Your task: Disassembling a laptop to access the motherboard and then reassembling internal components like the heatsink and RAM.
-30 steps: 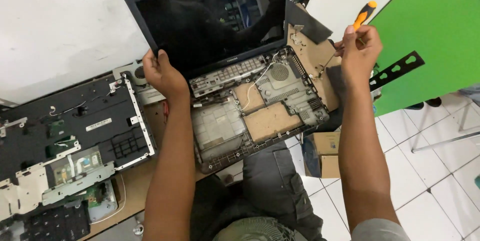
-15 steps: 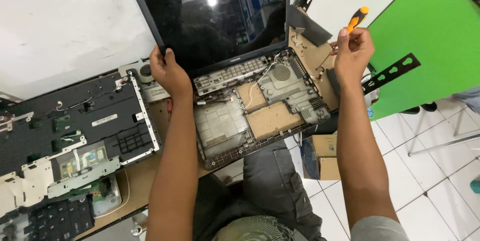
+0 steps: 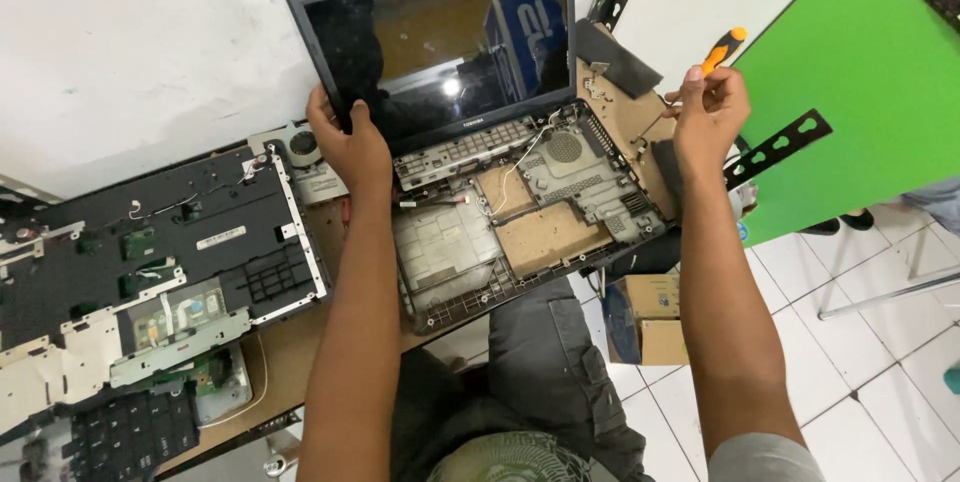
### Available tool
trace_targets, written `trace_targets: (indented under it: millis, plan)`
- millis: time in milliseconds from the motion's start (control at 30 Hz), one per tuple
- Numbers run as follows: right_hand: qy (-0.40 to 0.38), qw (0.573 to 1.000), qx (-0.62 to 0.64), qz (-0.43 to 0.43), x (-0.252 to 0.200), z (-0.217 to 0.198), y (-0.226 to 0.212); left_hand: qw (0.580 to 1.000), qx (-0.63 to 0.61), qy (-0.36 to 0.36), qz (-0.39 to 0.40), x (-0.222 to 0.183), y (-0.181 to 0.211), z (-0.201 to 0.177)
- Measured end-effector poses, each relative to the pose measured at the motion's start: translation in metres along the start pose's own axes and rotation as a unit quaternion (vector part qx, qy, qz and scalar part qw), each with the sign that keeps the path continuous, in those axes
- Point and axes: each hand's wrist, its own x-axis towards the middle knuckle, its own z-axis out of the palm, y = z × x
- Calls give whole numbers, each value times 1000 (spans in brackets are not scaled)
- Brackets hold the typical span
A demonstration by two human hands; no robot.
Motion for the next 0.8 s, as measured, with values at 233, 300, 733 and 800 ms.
trace_targets:
  millis: [233,300,733,800]
  plan:
    - [20,1000,7,21,-2,0,-16,995,38,24,87,-1,-7,-2]
    - [27,999,17,22,-1,-1,-16,989,51,38,137,0,-8,0]
    - [-56,967,201,144,-20,76,-129,981,23,-155,111,-20,54,-3]
    - [-96,958,215,163,-26,96,-139,954,87,-285,20,-19,61,-7]
